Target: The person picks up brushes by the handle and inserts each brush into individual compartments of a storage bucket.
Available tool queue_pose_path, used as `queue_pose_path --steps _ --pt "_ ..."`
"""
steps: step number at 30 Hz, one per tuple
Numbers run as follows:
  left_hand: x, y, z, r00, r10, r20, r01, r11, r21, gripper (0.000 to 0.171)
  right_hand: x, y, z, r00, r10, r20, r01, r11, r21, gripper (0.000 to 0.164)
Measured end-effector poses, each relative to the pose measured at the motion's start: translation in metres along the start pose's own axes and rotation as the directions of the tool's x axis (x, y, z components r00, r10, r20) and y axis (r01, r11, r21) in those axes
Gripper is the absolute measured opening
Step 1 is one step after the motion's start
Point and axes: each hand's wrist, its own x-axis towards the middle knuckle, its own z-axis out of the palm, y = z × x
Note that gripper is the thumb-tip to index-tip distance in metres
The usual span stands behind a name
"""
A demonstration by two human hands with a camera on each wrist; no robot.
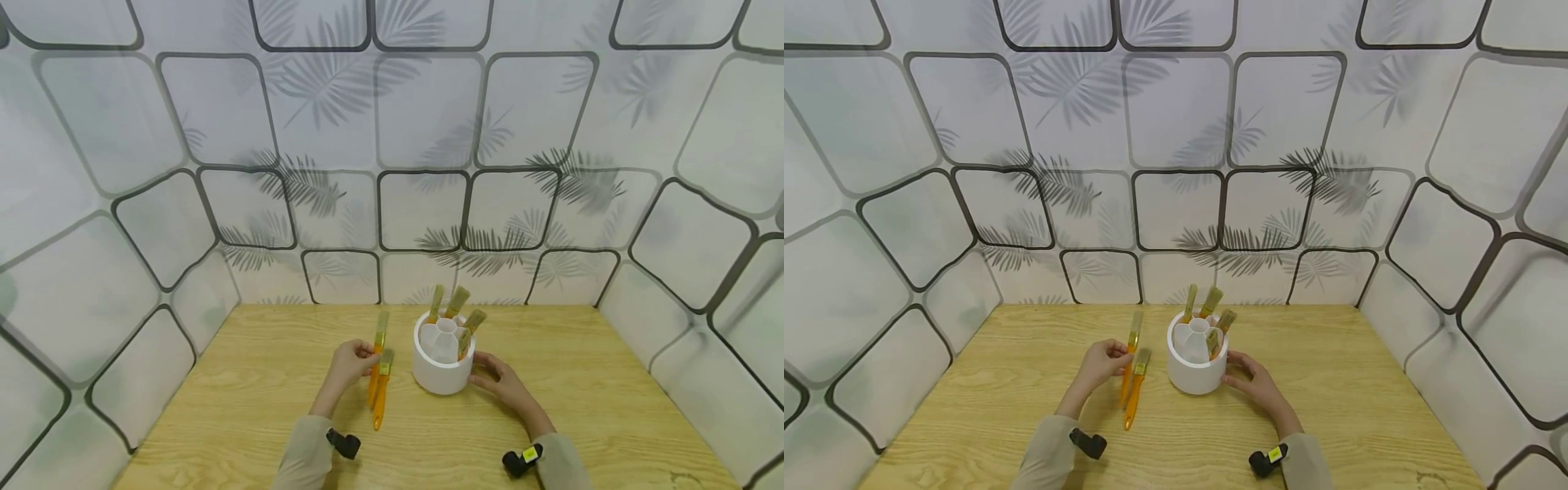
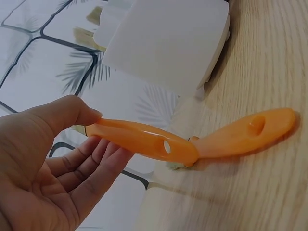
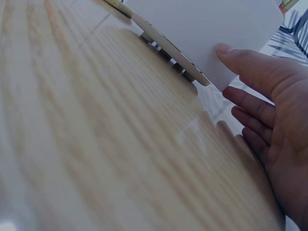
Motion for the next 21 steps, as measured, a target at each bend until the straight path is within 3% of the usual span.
queue_pose_path --steps 4,11,21 --pt "0.002 0.001 0.002 1.000 0.013 -0.001 -0.013 1.000 -0.005 0.015 -0.001 -0.004 0.000 1.000 0.008 0.006 -0.008 1.000 -0.011 0.054" --pt "0.004 0.004 0.005 1.000 0.012 0.006 -0.012 1.000 -0.020 0.016 0.008 0.027 0.000 1.000 0.004 -0.021 -0.004 1.000 -0.025 0.055" --pt "0.005 0.007 0.008 0.999 0.034 -0.030 -0.036 0.998 -0.057 0.017 0.008 0.028 0.000 1.000 -0.011 -0.024 0.010 0.999 -0.044 0.054"
